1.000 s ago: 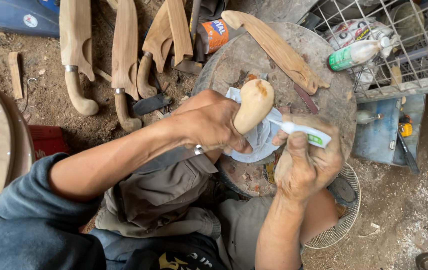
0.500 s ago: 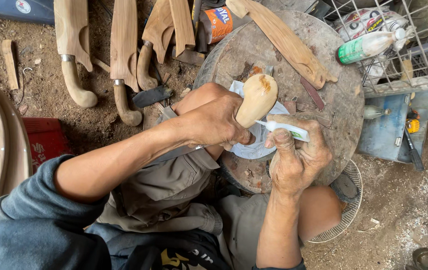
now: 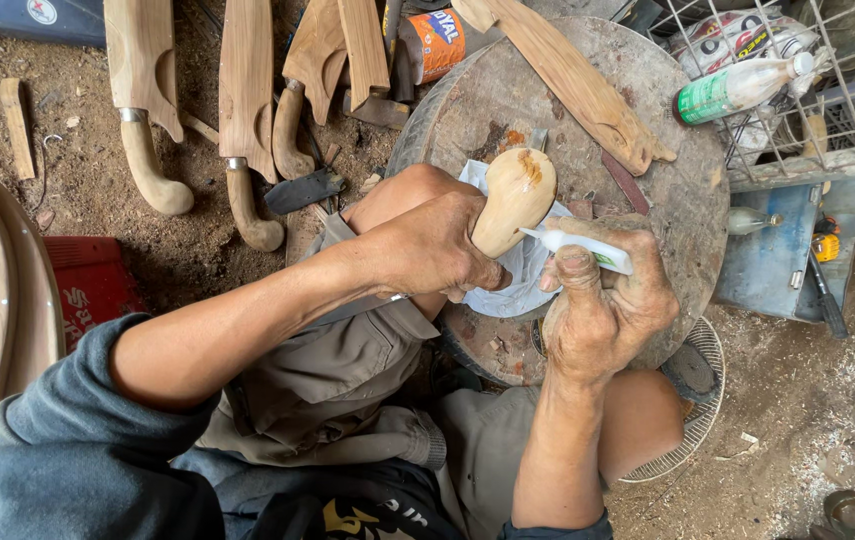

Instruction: The person sits cross-legged and applies glue from a small white bottle onto a curved wooden handle. They rotate the handle to cover different areas, then set it down and pick up another similar handle to repeat the process.

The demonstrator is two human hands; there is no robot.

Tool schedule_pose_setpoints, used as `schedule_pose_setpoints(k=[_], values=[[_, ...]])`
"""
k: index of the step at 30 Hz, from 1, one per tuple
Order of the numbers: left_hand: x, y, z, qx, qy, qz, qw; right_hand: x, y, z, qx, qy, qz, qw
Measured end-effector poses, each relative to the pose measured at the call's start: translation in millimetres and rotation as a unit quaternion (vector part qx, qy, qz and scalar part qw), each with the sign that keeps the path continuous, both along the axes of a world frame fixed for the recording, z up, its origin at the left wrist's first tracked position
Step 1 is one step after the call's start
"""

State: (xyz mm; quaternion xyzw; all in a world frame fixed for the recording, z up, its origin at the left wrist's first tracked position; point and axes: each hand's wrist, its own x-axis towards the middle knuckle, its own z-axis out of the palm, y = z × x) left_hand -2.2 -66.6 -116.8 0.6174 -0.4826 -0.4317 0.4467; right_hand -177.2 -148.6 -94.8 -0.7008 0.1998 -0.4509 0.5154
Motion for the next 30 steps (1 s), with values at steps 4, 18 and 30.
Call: schedule_pose_setpoints(k=[4, 18, 30], values=[[1, 1, 3, -0.010, 0.037, -0.014, 0.999, -1, 2, 2, -0.002, 0.015, 0.008, 1.000], [2, 5, 12, 0.003, -0.128, 0.054, 0.990, 4, -1, 3, -0.023, 0.009, -0.001, 1.000], [3, 6, 16, 0.003, -0.154, 0.058, 0.986, 6, -6, 9, -0.026, 0.002, -0.005, 1.000]])
